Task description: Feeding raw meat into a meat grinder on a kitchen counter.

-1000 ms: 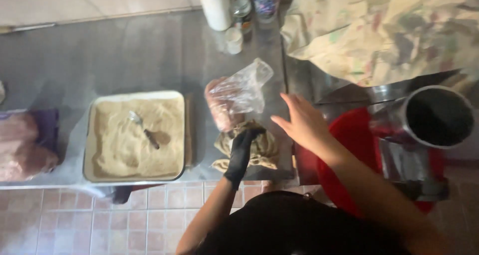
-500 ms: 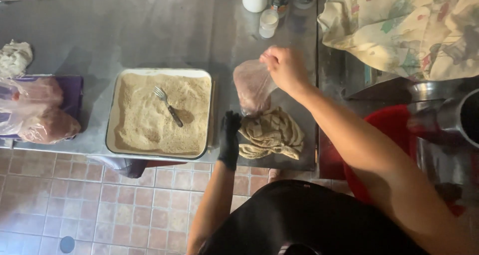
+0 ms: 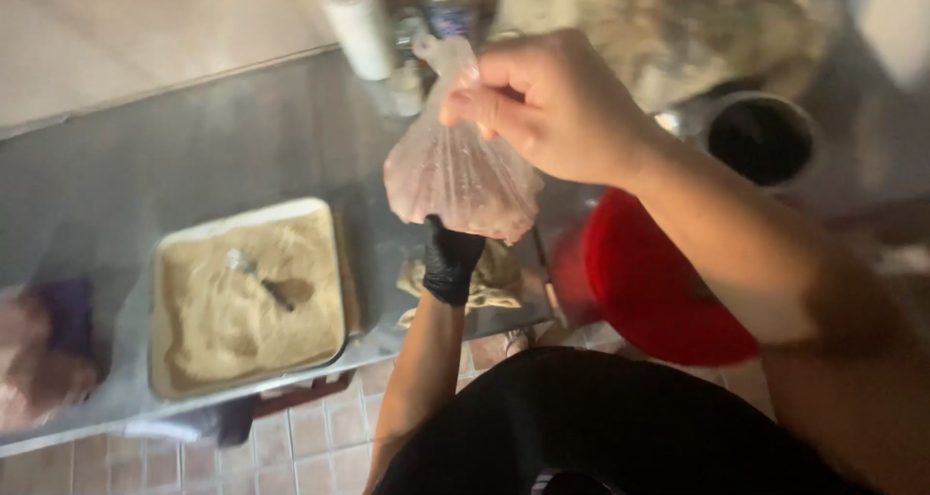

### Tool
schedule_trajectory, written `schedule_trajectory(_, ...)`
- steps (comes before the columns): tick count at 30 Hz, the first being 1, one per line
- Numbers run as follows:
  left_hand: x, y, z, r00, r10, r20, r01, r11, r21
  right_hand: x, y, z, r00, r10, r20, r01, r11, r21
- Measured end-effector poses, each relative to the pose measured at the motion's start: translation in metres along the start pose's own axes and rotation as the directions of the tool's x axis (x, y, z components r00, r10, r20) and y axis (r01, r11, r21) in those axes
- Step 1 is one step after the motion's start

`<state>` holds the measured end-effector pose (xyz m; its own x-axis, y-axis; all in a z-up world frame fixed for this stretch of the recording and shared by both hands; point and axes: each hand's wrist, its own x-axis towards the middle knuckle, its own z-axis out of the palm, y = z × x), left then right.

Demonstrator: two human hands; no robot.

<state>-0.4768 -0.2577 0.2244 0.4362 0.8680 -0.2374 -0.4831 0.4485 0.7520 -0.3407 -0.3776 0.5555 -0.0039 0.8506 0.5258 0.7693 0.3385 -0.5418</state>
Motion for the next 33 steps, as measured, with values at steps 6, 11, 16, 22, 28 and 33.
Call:
schedule_trajectory(6,-0.057,0.016,0.130,0.984,-0.072,0.163,0.070,0.997,0.018,-0.042,0.005,-0.096,0.999,-0.038,-0.038,0.032,0.990,-0.138)
schedule_trajectory(11,-0.095,0.042,0.200,0.976,-0.019,0.215,0.020,1.000,-0.001,-0.102,0.017,-0.145,0.977,0.069,-0.201,-0.125,0.952,-0.280)
schedule_trajectory(16,-0.110,0.050,0.239,0.972,0.072,0.224,-0.062,0.997,-0.050,-0.149,0.035,-0.170,0.953,0.146,-0.265,-0.191,0.970,-0.151)
schedule_trajectory(22,-0.072,0.016,0.253,0.947,0.147,0.286,-0.238,0.917,0.319,-0.167,0.057,-0.179,0.895,0.285,-0.344,-0.268,0.959,0.095)
schedule_trajectory(28,-0.037,-0.008,0.262,0.840,0.354,0.411,-0.523,0.731,0.439,-0.178,0.060,-0.172,0.884,0.403,-0.239,-0.409,0.912,0.027)
schedule_trajectory(33,-0.038,0.017,0.281,0.544,0.547,0.637,-0.837,0.305,0.454,-0.204,0.077,-0.171,0.875,0.416,-0.247,-0.413,0.908,0.067)
